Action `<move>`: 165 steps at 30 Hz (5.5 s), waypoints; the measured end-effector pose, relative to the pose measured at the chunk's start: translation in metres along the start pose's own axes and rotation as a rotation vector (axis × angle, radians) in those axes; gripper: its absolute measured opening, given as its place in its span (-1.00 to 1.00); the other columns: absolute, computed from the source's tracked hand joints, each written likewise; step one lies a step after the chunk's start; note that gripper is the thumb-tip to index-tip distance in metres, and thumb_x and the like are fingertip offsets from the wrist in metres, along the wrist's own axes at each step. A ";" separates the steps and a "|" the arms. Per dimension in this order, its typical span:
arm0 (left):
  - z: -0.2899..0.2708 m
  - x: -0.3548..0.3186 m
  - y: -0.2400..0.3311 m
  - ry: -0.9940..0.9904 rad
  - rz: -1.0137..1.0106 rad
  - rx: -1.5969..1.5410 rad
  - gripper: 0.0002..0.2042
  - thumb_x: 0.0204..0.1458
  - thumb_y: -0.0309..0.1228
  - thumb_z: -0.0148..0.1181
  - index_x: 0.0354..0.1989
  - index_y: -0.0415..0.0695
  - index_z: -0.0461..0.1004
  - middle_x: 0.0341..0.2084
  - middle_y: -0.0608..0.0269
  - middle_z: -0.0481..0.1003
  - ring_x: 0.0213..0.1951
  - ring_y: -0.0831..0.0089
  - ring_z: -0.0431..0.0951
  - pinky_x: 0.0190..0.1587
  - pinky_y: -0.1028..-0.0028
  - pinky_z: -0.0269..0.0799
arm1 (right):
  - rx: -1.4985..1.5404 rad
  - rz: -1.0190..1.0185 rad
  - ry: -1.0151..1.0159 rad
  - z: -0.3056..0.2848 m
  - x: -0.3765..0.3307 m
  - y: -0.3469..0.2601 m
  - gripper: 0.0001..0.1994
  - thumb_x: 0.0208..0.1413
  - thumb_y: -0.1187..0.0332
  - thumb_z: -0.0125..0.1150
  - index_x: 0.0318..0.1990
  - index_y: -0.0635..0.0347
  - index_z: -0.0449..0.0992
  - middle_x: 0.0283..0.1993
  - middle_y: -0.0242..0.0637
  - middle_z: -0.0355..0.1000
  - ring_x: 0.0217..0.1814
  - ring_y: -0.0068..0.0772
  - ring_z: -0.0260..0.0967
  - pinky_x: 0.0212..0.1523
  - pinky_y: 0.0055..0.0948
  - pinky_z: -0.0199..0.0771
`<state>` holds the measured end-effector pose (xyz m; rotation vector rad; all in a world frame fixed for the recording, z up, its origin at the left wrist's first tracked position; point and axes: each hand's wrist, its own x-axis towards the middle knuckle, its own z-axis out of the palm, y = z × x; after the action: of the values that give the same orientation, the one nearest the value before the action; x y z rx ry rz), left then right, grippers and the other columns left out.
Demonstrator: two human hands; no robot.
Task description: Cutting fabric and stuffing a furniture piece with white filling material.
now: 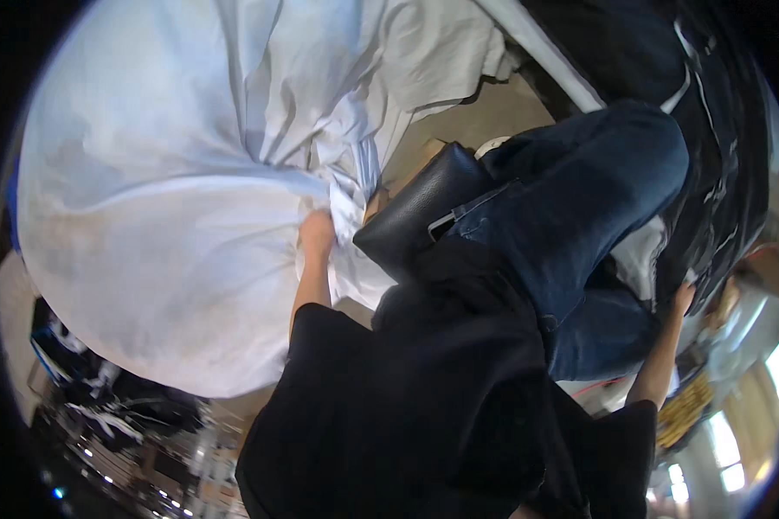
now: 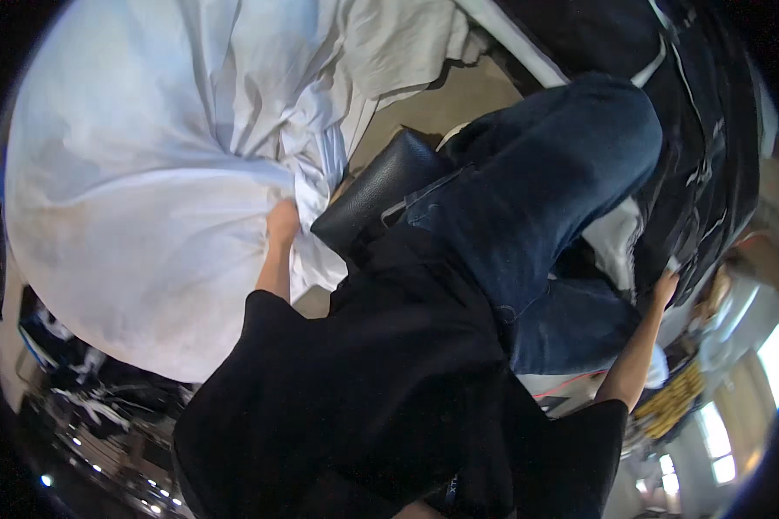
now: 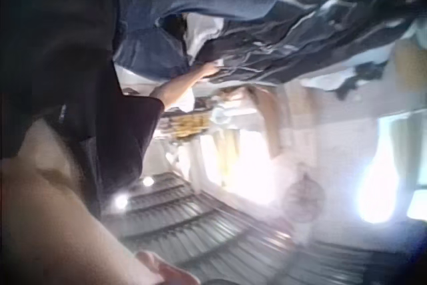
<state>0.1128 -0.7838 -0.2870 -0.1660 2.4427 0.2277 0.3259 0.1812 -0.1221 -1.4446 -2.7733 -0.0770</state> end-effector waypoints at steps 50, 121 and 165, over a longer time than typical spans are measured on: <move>0.028 -0.071 -0.035 -0.803 -0.081 0.458 -0.69 0.14 -0.28 -0.05 -0.11 -0.16 0.55 -0.16 0.00 0.53 -0.09 0.01 0.52 -0.04 0.14 0.42 | 0.264 -0.839 -0.120 -0.079 0.025 -0.365 -0.58 0.14 0.29 0.07 0.10 0.34 0.38 0.09 0.04 0.42 0.16 -0.04 0.37 0.11 -0.28 0.30; -0.124 -0.155 0.783 0.159 2.184 0.531 -0.48 0.10 -0.39 0.09 0.23 -0.34 0.19 0.23 -0.13 0.20 0.30 0.00 0.15 0.32 0.22 0.08 | 0.471 0.147 0.210 -0.100 -0.035 -0.237 -0.76 -0.08 0.41 0.15 -0.20 0.25 0.45 -0.20 -0.17 0.47 -0.08 -0.19 0.45 -0.11 -0.31 0.50; -0.060 -0.149 0.825 -0.143 2.183 0.599 -0.86 0.00 -0.37 0.04 -0.45 -0.17 0.45 -0.50 -0.08 0.53 -0.47 -0.01 0.57 -0.44 0.12 0.46 | 0.566 0.092 0.155 -0.185 -0.105 -0.176 -0.82 -0.17 0.37 0.18 -0.36 0.22 0.54 -0.40 -0.24 0.50 -0.30 -0.28 0.47 -0.25 -0.33 0.38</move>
<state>0.0440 0.0185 -0.0466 2.5350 1.3132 0.3146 0.2399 -0.0142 0.0520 -1.3331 -2.3241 0.5257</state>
